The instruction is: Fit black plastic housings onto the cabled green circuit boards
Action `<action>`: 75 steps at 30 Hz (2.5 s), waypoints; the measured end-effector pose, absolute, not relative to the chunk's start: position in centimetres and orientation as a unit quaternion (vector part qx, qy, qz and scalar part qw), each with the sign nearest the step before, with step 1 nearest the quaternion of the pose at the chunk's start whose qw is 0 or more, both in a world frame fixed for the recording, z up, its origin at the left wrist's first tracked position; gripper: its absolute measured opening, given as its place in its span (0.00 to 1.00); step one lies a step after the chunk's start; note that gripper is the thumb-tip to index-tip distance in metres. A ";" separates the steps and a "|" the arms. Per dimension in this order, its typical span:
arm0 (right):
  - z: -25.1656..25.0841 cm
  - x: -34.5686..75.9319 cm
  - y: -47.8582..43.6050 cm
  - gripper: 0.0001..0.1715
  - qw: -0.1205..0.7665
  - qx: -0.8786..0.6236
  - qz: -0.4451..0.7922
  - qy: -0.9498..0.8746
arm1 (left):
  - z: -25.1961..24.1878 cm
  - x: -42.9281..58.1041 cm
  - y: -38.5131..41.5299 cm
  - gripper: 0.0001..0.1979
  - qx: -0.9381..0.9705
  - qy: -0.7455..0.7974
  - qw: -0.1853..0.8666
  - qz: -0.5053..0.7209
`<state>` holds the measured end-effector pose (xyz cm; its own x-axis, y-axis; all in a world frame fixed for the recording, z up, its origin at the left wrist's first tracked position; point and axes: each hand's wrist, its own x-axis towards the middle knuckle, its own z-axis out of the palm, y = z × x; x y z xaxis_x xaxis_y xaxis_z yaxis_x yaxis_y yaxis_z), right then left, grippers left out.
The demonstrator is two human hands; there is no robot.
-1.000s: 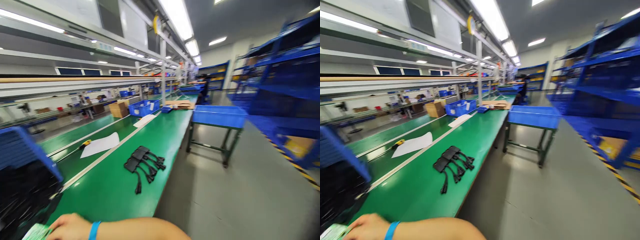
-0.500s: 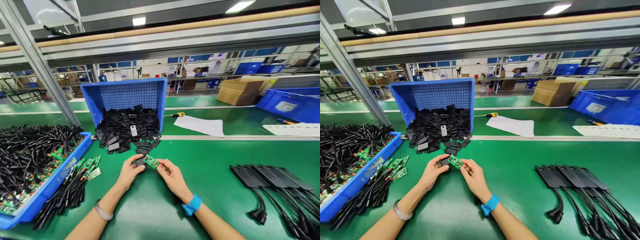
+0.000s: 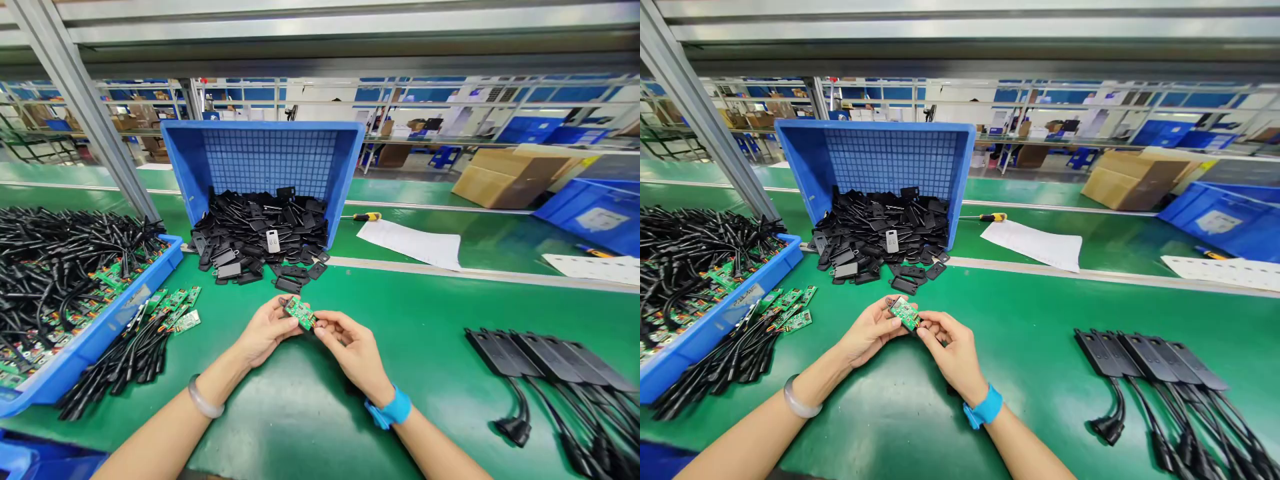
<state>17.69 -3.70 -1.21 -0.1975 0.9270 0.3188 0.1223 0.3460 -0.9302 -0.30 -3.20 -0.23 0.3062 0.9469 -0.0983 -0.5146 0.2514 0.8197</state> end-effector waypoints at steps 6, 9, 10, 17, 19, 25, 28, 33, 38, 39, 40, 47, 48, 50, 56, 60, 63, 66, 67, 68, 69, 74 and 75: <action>-1.4 17.5 -3.8 0.14 0.493 -0.389 0.332 -0.704 | -0.1 0.0 -3.6 0.26 0.339 0.303 0.735 0.504; -1.4 17.5 -3.8 0.14 0.482 -0.381 0.293 -0.733 | -0.3 0.3 -3.7 0.26 0.331 0.303 0.737 0.506; -1.4 17.4 -3.8 0.15 0.481 -0.378 0.282 -0.739 | -0.4 0.4 -3.7 0.25 0.326 0.310 0.732 0.512; -1.7 17.2 -3.7 0.16 0.475 -0.381 0.400 -0.685 | -1.1 1.1 -3.4 0.22 0.323 0.351 0.683 0.554; -1.9 17.2 -3.7 0.16 0.481 -0.383 0.413 -0.672 | -1.0 1.2 -3.4 0.23 0.328 0.350 0.680 0.555; -2.2 17.2 -3.7 0.14 0.466 -0.400 0.319 -0.722 | -0.8 1.3 -3.6 0.21 0.328 0.353 0.673 0.561; -2.2 17.0 -3.7 0.13 0.459 -0.405 0.276 -0.741 | -1.1 1.4 -3.5 0.20 0.325 0.359 0.664 0.570; -2.3 16.7 -3.8 0.13 0.462 -0.408 0.279 -0.737 | -1.4 1.4 -3.4 0.20 0.315 0.372 0.661 0.571; -2.4 16.7 -3.7 0.15 0.451 -0.408 0.381 -0.697 | -1.1 1.3 -3.4 0.24 0.322 0.363 0.668 0.565; -2.4 16.7 -3.7 0.15 0.453 -0.407 0.375 -0.699 | -1.1 1.3 -3.5 0.24 0.323 0.363 0.668 0.563; -2.4 16.7 -3.7 0.15 0.456 -0.406 0.357 -0.707 | -1.1 1.4 -3.5 0.24 0.324 0.364 0.668 0.562; -2.4 16.4 -3.7 0.12 0.450 -0.413 0.316 -0.726 | -1.2 1.4 -3.4 0.21 0.333 0.391 0.644 0.567; -2.4 16.4 -3.7 0.12 0.445 -0.423 0.336 -0.714 | -1.2 1.4 -3.4 0.21 0.334 0.396 0.638 0.569; -2.3 16.5 -3.6 0.13 0.420 -0.445 0.371 -0.698 | -1.2 1.3 -3.4 0.22 0.341 0.402 0.628 0.572; -2.3 16.7 -3.2 0.23 0.330 -0.440 0.364 -0.752 | -1.5 1.6 -3.6 0.25 0.386 0.413 0.591 0.575; -2.5 16.5 -3.2 0.25 0.337 -0.424 0.439 -0.717 | -1.6 1.7 -3.8 0.24 0.410 0.406 0.581 0.575; -2.6 16.4 -3.5 0.25 0.373 -0.425 0.443 -0.696 | -1.5 1.8 -3.9 0.21 0.413 0.396 0.583 0.577; -2.5 16.1 -3.8 0.26 0.402 -0.426 0.400 -0.705 | -1.3 2.0 -4.1 0.19 0.425 0.395 0.568 0.583; -2.5 16.1 -3.9 0.26 0.407 -0.429 0.391 -0.706 | -1.3 2.0 -4.1 0.19 0.425 0.394 0.565 0.587; -2.5 16.0 -3.9 0.26 0.410 -0.433 0.389 -0.702 | -1.3 2.1 -4.2 0.18 0.420 0.390 0.566 0.592; -2.5 15.9 -3.9 0.26 0.409 -0.438 0.398 -0.694 | -1.3 2.1 -4.2 0.18 0.411 0.385 0.572 0.597; -2.4 15.8 -3.5 0.27 0.382 -0.449 0.479 -0.651 | -1.3 2.0 -4.0 0.21 0.354 0.372 0.615 0.598; -2.4 15.8 -3.4 0.28 0.375 -0.449 0.485 -0.650 | -1.3 2.0 -4.0 0.21 0.350 0.373 0.618 0.597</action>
<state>15.82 -3.36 -2.37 -0.3156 0.9475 0.0520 0.2190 0.1260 -0.9676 2.04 -3.96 -1.29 0.0081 0.9990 -0.0429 -0.4777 0.0416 0.8775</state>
